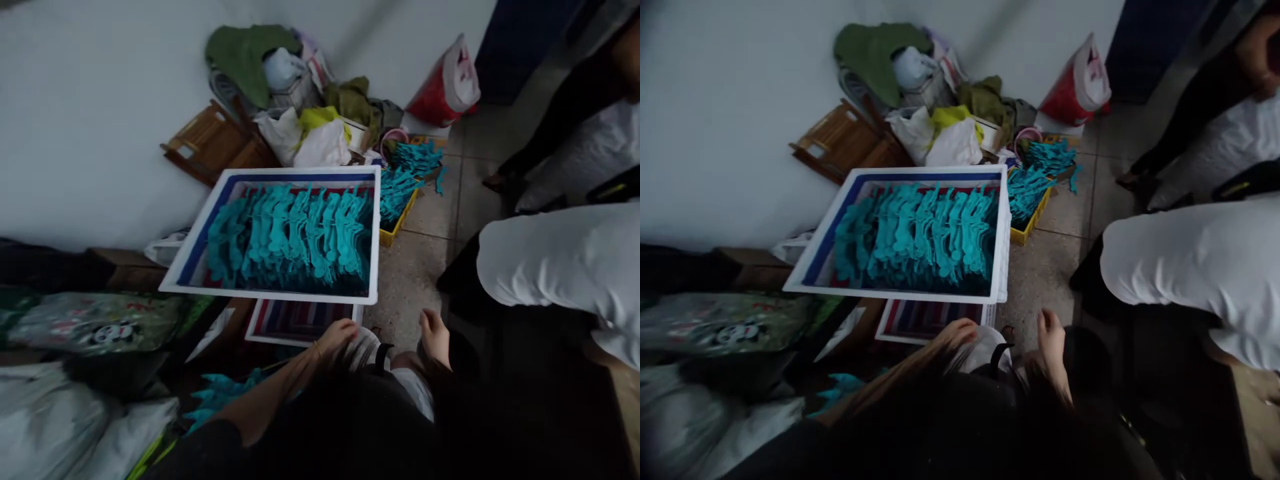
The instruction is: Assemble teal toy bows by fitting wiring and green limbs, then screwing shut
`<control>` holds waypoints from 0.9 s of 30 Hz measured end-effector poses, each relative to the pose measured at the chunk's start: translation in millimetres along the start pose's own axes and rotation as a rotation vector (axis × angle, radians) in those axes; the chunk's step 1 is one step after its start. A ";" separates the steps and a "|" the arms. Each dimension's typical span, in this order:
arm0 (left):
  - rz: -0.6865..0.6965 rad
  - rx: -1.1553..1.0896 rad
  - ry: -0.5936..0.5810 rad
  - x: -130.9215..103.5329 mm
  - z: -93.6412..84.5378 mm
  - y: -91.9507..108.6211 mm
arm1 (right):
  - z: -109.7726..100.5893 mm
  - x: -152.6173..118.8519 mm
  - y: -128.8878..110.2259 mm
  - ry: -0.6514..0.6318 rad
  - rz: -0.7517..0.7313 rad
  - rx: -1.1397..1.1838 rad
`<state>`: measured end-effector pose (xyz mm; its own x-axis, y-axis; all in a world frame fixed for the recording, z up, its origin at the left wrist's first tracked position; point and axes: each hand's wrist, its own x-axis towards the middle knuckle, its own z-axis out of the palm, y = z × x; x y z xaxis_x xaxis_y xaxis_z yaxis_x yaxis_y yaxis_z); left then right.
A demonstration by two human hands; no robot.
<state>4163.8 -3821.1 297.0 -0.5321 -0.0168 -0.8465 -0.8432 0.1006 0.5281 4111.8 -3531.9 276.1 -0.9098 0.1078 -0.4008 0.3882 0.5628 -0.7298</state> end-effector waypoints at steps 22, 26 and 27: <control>0.400 -0.072 0.275 91.6 54.9 308.7 | -44.8 396.4 -129.4 -0.452 -0.136 -0.147; 0.461 0.051 0.073 158.6 86.5 388.5 | -77.1 398.8 -124.9 -0.368 -0.119 0.028; 0.473 0.086 0.015 175.5 95.8 408.4 | -82.7 396.3 -122.6 -0.350 -0.111 0.069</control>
<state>3733.4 -3687.7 357.6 -0.8575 0.0366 -0.5131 -0.4990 0.1828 0.8471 3691.5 -3490.5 252.5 -0.8461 -0.2445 -0.4737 0.3097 0.4978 -0.8101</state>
